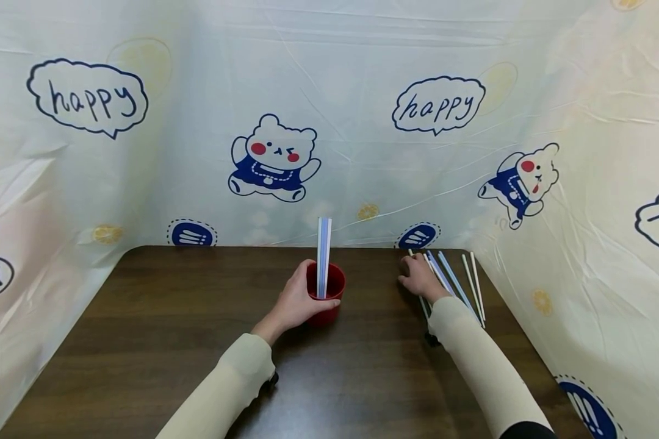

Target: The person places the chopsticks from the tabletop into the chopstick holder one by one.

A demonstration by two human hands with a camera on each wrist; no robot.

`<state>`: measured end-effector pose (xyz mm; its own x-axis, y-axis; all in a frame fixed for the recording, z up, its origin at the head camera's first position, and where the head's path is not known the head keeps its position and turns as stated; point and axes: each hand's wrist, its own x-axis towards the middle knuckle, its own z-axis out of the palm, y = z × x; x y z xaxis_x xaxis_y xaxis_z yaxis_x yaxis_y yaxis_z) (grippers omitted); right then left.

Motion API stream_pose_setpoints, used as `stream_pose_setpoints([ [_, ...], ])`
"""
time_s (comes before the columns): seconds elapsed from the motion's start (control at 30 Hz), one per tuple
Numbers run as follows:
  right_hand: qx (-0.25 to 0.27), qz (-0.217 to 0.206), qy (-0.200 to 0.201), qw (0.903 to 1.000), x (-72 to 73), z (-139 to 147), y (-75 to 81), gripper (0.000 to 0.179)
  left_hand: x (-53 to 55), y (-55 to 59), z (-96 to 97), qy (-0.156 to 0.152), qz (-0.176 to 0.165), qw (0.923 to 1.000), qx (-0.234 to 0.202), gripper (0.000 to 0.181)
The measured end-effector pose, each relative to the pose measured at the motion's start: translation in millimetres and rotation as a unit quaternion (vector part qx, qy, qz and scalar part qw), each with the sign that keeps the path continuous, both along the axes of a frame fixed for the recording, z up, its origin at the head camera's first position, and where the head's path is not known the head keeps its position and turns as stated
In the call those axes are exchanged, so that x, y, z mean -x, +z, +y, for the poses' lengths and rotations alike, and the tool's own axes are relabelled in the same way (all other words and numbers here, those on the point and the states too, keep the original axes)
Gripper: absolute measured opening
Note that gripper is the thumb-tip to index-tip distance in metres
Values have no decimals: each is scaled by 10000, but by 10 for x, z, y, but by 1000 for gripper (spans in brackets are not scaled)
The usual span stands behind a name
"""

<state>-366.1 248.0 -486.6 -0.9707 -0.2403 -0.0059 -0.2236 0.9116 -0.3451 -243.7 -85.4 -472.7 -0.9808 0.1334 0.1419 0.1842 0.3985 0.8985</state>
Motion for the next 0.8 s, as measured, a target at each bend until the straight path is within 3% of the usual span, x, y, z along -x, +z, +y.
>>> stream_pose_setpoints([
  [0.43, 724, 123, -501, 9960, -4, 74, -69, 52, 1, -28, 19, 19, -32, 10000, -7, 84],
  [0.63, 748, 16, -956, 9926, 5, 74, -112, 45, -3, -22, 16, 17, -22, 9999, -102, 85],
  [0.8, 608, 172, -916, 9938, -9, 34, -105, 29, 0, -14, 12, 15, 0, 9999, -129, 84],
])
